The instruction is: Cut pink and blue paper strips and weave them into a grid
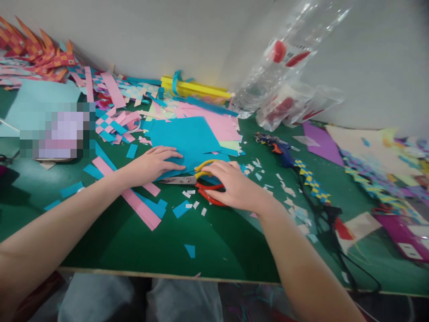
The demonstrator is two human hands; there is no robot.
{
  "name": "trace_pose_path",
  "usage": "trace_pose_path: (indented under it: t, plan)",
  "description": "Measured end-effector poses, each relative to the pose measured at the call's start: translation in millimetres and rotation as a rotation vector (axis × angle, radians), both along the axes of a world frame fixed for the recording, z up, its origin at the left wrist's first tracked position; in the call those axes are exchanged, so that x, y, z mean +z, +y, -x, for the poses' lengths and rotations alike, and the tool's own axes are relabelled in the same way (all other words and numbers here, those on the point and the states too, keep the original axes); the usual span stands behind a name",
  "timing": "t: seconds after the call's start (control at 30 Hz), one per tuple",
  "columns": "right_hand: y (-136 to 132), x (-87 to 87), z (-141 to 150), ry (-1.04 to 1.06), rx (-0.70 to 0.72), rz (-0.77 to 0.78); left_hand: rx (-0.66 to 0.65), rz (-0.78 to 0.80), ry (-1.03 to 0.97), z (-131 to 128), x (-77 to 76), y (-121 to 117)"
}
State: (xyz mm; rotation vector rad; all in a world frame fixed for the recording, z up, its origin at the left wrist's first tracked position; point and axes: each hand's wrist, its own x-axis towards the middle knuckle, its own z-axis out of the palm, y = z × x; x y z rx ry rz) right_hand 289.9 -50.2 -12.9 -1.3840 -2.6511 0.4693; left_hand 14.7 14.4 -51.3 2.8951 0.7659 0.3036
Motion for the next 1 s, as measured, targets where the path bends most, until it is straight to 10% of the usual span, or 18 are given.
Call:
trace_pose_path:
  t: [1.0]
  plan:
    - [4,3.3,6,0.033,0.003,0.007,0.032,0.026,-0.048,-2,7.1,-4]
